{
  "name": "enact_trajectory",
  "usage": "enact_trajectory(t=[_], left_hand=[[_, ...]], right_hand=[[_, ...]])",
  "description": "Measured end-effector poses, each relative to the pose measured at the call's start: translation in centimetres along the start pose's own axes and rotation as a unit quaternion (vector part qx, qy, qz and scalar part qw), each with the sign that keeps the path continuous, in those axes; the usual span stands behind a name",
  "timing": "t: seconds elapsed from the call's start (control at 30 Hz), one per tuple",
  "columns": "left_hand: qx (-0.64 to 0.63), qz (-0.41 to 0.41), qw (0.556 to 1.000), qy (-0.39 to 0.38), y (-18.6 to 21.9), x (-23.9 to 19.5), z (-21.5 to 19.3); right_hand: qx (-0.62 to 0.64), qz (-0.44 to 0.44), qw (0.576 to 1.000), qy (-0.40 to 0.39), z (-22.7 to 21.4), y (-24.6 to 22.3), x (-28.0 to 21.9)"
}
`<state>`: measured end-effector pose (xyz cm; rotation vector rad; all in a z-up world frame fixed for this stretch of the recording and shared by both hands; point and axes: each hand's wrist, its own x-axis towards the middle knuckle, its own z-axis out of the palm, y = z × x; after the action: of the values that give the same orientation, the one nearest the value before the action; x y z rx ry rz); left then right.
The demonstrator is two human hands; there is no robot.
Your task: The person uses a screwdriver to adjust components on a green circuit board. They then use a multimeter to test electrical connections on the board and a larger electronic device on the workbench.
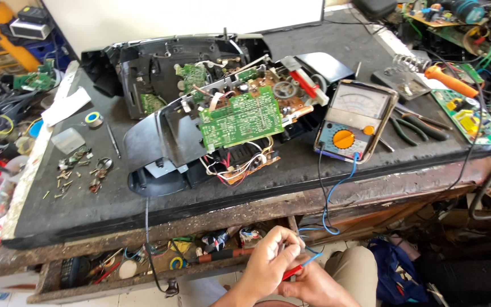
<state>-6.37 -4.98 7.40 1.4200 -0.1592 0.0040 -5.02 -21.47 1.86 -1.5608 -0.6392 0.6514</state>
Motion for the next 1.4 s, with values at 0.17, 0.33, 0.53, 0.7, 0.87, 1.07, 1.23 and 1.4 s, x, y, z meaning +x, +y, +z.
enact_trajectory(t=[0.17, 0.33, 0.53, 0.7, 0.87, 1.07, 1.23, 1.4], left_hand=[[-0.013, -0.003, 0.996, 0.083, -1.1, 1.2, -1.7], [-0.217, -0.125, 0.949, 0.191, -4.2, 1.5, -2.6], [-0.255, -0.119, 0.939, 0.199, -5.7, 1.7, -2.2], [-0.29, -0.14, 0.921, 0.22, -4.2, 2.0, -1.5], [-0.274, -0.204, 0.904, 0.259, -3.7, 2.2, -0.5], [-0.254, -0.151, 0.929, 0.224, -4.8, 1.8, -0.7], [-0.265, -0.084, 0.941, 0.195, -6.2, 1.7, -0.6], [-0.276, -0.088, 0.94, 0.179, -6.9, 1.7, -0.8]], right_hand=[[-0.028, -0.155, 0.986, 0.059, -1.0, -4.6, 0.8], [-0.083, -0.314, 0.921, 0.217, -1.5, -4.0, 0.9], [-0.074, -0.318, 0.925, 0.194, 0.0, -3.3, 1.3], [-0.06, -0.308, 0.937, 0.156, 0.1, -4.3, 1.5], [-0.074, -0.326, 0.926, 0.174, -0.3, -3.1, 1.8], [-0.069, -0.323, 0.929, 0.165, -1.2, -3.5, 1.2], [-0.094, -0.328, 0.889, 0.307, -2.7, -2.5, 1.0], [-0.088, -0.297, 0.889, 0.337, -3.0, -1.5, 0.6]])
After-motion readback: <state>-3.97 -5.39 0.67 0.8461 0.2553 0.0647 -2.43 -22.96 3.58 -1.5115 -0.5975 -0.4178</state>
